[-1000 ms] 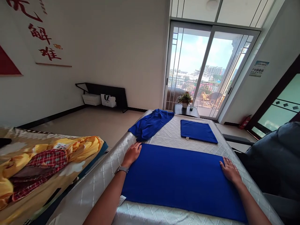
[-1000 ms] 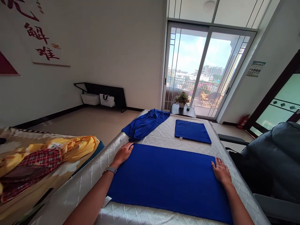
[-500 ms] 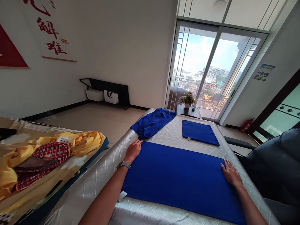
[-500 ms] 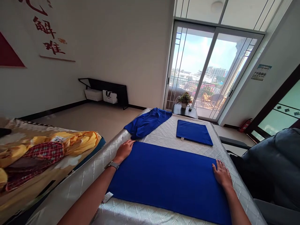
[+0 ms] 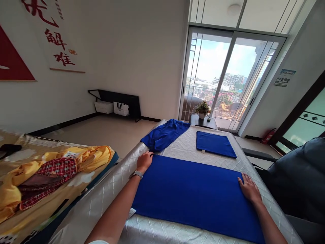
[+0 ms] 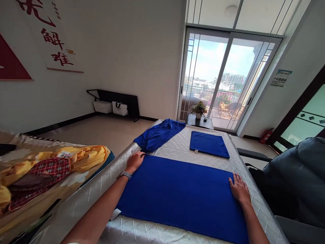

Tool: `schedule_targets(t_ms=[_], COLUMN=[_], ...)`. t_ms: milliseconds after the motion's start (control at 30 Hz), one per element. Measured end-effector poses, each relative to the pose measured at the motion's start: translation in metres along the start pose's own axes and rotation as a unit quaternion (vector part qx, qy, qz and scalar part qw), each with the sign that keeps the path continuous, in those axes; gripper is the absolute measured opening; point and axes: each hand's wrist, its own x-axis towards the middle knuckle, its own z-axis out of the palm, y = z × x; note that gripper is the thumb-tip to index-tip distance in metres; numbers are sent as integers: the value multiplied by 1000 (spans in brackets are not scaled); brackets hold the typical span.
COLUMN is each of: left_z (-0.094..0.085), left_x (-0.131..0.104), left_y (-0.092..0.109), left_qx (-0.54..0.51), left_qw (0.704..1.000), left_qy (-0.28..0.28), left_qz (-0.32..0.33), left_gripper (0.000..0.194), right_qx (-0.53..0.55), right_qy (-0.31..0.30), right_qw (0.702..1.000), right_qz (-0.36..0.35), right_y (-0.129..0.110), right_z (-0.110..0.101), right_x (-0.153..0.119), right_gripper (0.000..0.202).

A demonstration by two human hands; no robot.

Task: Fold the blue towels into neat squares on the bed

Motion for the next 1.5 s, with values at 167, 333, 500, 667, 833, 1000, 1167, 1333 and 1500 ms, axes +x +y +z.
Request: schedule_targets(t_ms=[167, 333, 500, 667, 833, 1000, 1167, 1333, 1500], left_z=[5, 7, 8, 11, 11, 11, 12, 11, 10], left_x=[-4, -1, 1, 2, 2, 2, 2, 3, 2], left_y=[-5, -11, -15, -17, -17, -17, -16, -18, -18], left_qx=[-15, -29, -30, -20, -8, 1, 6, 2, 1], left_qw=[1000, 999, 999, 999, 999, 999, 999, 999, 999], left_qy=[25, 28, 27, 29, 31, 34, 36, 40, 40], left_qz=[-8, 0, 20, 25, 28, 32, 34, 22, 26], left_gripper=[34, 32, 36, 36, 36, 34, 34, 37, 35], right_qx=[9, 8, 8, 6, 13, 15, 14, 10, 10], right_qy=[1, 3, 5, 6, 9, -3, -5, 0, 3], right_qw=[1000, 1000, 1000, 1000, 1000, 1000, 1000, 1000, 1000], right_qz=[-2, 0, 1, -3, -4, 1, 6, 7, 2], right_y=[2, 2, 4, 5, 5, 3, 1, 1, 3], right_z=[2, 3, 5, 6, 6, 2, -1, 1, 4], right_x=[1, 1, 2, 3, 3, 2, 1, 0, 1], right_gripper=[81, 83, 83, 82, 82, 83, 80, 79, 81])
